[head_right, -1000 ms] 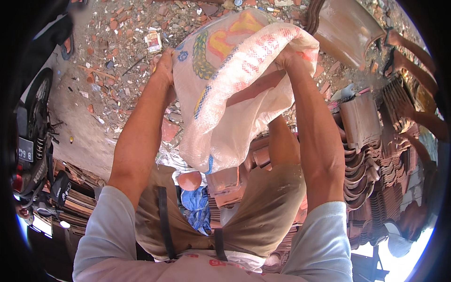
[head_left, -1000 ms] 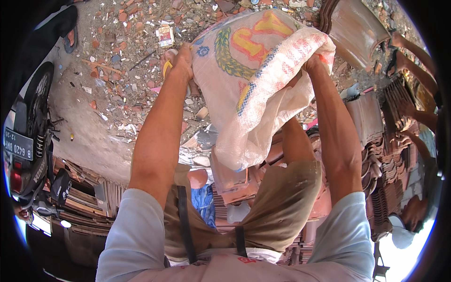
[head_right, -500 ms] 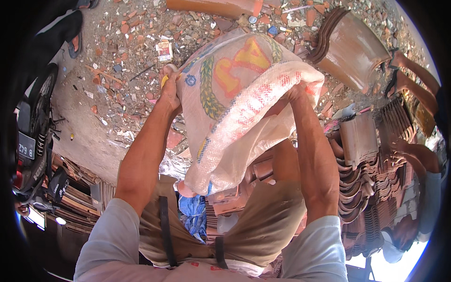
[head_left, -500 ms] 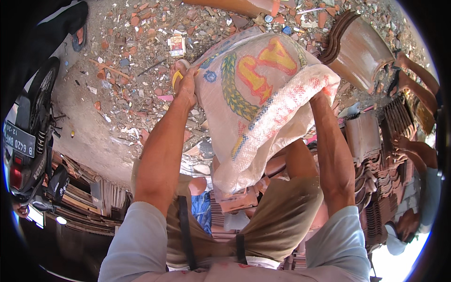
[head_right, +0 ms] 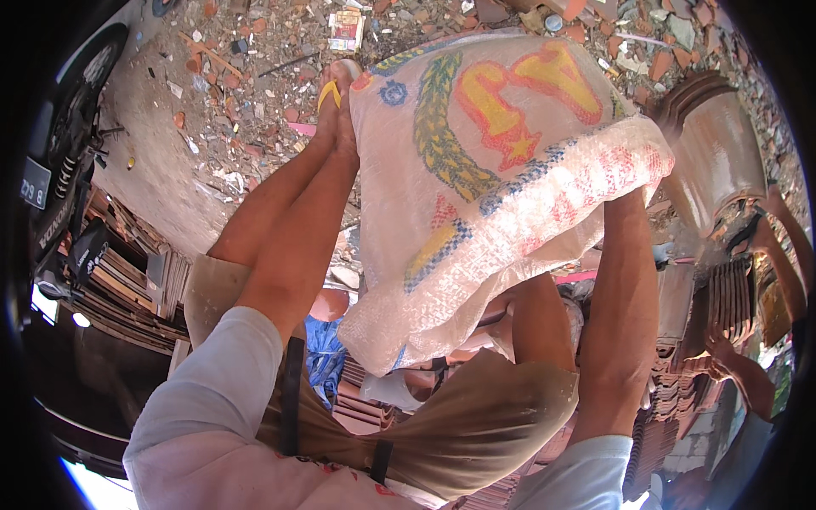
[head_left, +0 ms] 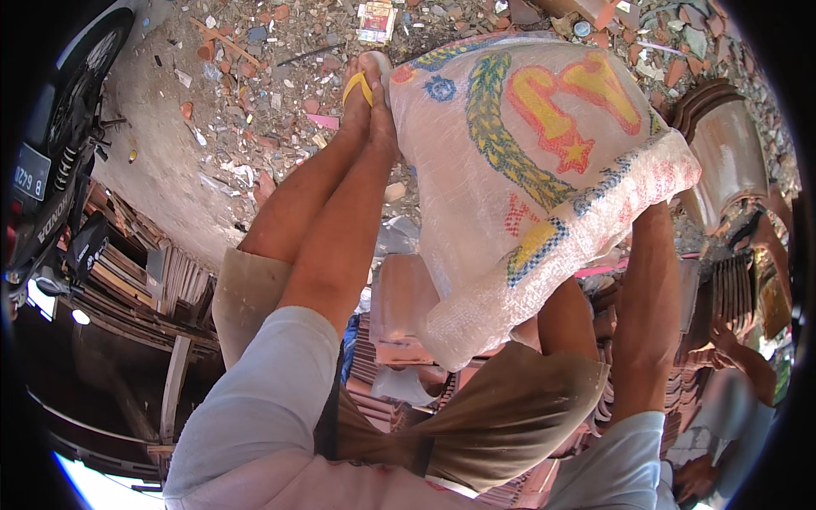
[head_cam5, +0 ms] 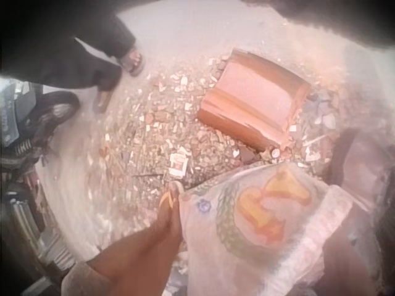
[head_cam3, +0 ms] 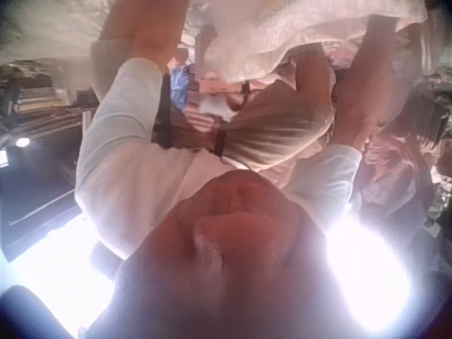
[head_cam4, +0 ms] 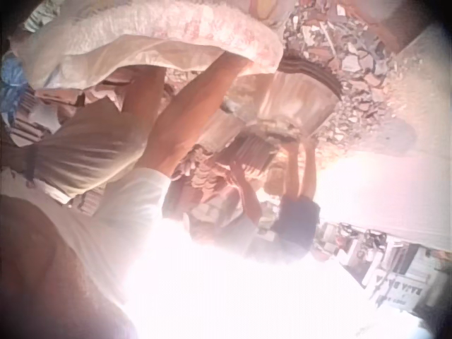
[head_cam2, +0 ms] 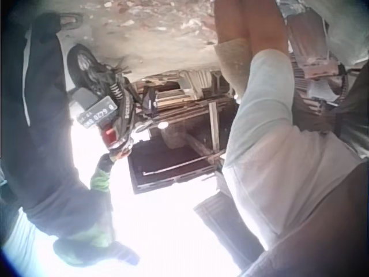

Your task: The person picks up red roof tiles from a pile on the ground and places them one by one into a large white sack. The person handles the tiles by hand, adjusting the sack as needed to fit more tiles.

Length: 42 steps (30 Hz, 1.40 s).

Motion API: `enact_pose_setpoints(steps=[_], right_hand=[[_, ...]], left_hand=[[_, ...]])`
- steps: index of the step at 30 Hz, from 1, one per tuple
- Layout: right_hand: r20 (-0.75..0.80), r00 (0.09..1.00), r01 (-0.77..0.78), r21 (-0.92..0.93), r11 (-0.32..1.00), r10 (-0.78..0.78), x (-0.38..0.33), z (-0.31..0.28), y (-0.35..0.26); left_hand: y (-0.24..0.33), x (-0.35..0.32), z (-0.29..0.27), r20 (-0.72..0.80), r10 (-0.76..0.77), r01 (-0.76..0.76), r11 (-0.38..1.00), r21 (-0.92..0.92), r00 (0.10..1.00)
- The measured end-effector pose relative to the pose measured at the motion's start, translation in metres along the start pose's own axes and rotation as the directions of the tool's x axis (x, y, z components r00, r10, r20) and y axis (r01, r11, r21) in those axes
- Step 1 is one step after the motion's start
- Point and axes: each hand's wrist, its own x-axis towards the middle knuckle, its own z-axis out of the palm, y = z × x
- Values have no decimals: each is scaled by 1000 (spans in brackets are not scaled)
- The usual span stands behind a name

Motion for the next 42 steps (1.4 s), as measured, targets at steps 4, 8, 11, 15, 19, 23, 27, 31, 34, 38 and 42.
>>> enact_pose_setpoints(steps=[4, 8, 11, 15, 19, 23, 27, 31, 34, 38, 42], right_hand=[[-25, 1000, -3, -22, 1000, 3, -35, -7, 10], [-19, 1000, -17, -28, 999, 16, -63, 4, 14], [-74, 996, -39, -5, 999, 39, -70, 5, 21], [-55, 998, 28, -13, 1000, -29, -53, 16, 22], [-120, 993, -3, 4, 1000, 4, -52, 26, 44], [-251, 966, -76, -14, 997, 70, -79, 50, 62], [-279, 948, -142, 62, 988, 154, -161, 88, 60], [-121, 950, -245, 287, 926, 288, -279, 53, 7], [-226, 935, -197, 313, 929, 274, -318, -9, 12], [-367, 849, -230, 393, 890, 381, -279, -82, 100], [-648, 755, -219, -98, 971, 105, -155, -179, 249]], left_hand=[[26, 12, 3, 155, -40, 24, 994, 104, 987], [26, -1, 34, 161, 36, -75, 967, 243, 986], [34, -3, 72, 205, 28, -100, 932, 348, 978], [36, 42, 40, 171, 100, -170, 869, 464, 980], [60, -38, 74, 31, 363, -299, 713, 634, 931], [85, -184, 131, 440, 248, -503, 490, 712, 863], [74, -302, 154, 707, 3, -695, -179, 696, 707], [72, -314, 147, 474, -203, -502, -116, 857, 857], [85, -342, 150, 599, 122, -572, -199, 796, 792], [66, -353, 181, 847, 438, -839, -300, 453, 301], [17, -370, 263, 890, 178, -907, 110, 406, 420]])
